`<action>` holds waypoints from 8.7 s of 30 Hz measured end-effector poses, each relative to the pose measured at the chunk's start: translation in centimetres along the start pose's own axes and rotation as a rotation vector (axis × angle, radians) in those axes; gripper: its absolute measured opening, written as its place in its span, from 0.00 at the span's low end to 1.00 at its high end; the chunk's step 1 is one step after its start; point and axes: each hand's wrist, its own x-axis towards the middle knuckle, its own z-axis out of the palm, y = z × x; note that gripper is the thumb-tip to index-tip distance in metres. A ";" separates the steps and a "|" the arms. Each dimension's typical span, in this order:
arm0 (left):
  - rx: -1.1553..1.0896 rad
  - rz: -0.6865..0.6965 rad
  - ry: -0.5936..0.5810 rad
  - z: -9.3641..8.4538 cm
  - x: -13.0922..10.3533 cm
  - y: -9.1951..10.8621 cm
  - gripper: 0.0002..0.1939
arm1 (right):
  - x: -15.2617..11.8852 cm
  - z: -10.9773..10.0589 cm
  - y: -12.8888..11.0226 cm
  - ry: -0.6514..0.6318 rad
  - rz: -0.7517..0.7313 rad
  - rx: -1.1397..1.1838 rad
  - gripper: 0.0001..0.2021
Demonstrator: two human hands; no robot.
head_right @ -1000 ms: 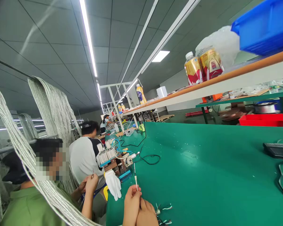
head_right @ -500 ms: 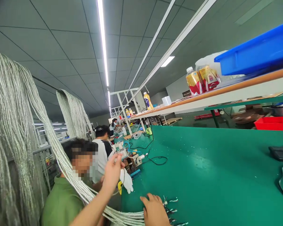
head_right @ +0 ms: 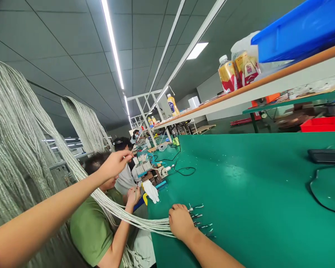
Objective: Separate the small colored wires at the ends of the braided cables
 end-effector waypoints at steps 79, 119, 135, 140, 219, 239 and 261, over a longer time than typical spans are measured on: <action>-1.086 -0.307 0.096 32.6 -6.7 5.7 0.11 | 3.3 -0.6 4.8 0.421 0.398 0.905 0.07; -1.127 -0.265 0.102 32.2 -6.7 6.2 0.09 | 3.2 -1.0 5.0 0.382 0.442 0.972 0.10; -1.112 -0.299 0.021 32.1 -6.8 6.5 0.09 | 3.3 -1.2 5.1 0.381 0.416 1.070 0.07; -1.096 -0.311 -0.004 32.4 -7.0 6.2 0.10 | 3.3 -0.9 5.1 0.402 0.423 1.032 0.07; -1.140 -0.332 0.139 32.3 -7.4 6.1 0.11 | 3.7 -1.4 6.7 0.549 0.573 1.343 0.13; -1.161 -0.348 0.044 32.2 -7.3 6.2 0.12 | 3.3 -2.0 5.8 0.412 0.405 1.235 0.12; -1.282 -0.563 0.039 33.0 -7.0 6.1 0.16 | 2.9 -1.5 5.7 0.398 0.241 1.069 0.08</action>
